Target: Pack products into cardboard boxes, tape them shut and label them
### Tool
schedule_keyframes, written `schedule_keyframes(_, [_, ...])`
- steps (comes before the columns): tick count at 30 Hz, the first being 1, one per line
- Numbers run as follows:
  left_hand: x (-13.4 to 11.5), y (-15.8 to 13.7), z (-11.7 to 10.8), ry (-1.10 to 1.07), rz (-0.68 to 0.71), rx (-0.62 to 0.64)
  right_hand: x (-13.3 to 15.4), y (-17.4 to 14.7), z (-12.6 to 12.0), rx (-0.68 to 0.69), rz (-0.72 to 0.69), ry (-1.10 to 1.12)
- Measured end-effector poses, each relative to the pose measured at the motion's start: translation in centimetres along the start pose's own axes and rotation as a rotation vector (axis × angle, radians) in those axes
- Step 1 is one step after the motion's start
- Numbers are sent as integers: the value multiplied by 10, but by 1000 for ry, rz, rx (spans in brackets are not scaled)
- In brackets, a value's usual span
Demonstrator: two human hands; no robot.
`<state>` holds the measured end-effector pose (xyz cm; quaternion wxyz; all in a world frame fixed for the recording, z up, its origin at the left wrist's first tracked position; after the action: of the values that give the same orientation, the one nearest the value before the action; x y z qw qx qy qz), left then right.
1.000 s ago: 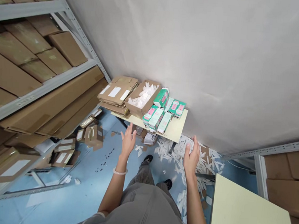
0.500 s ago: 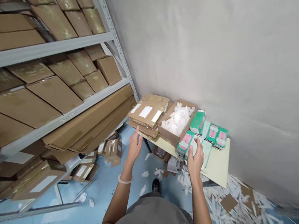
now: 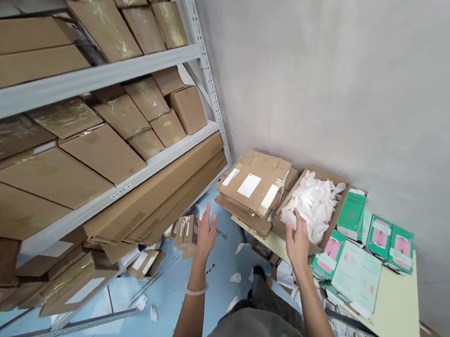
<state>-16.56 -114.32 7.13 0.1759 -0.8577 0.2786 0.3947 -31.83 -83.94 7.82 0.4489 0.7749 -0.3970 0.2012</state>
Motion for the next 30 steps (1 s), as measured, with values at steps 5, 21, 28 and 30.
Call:
schedule_keyframes(5, [-12, 54, 4, 15, 6, 4, -18, 43, 41, 5, -7, 42])
schedule_keyframes(21, [-18, 255, 106, 62, 45, 377, -89, 67, 161, -60, 342, -107])
schedule_keyframes(28, [-22, 283, 141, 114, 46, 533, -89, 49, 184, -179, 530, -175])
schedule_keyframes(30, [-20, 286, 142, 130, 23, 527, -83, 50, 185, -200, 568, -209])
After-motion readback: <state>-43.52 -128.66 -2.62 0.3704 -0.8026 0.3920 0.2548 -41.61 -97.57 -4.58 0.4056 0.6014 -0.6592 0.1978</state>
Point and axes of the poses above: each hand's wrist, its own y-axis towards the middle knuckle, its own z-axis out of the palm, x = y × z, the point moved 8 cm from there along y, towards the middle knuckle, and after that the axes turned 15 degrees about -z, right-handed, at the moved point
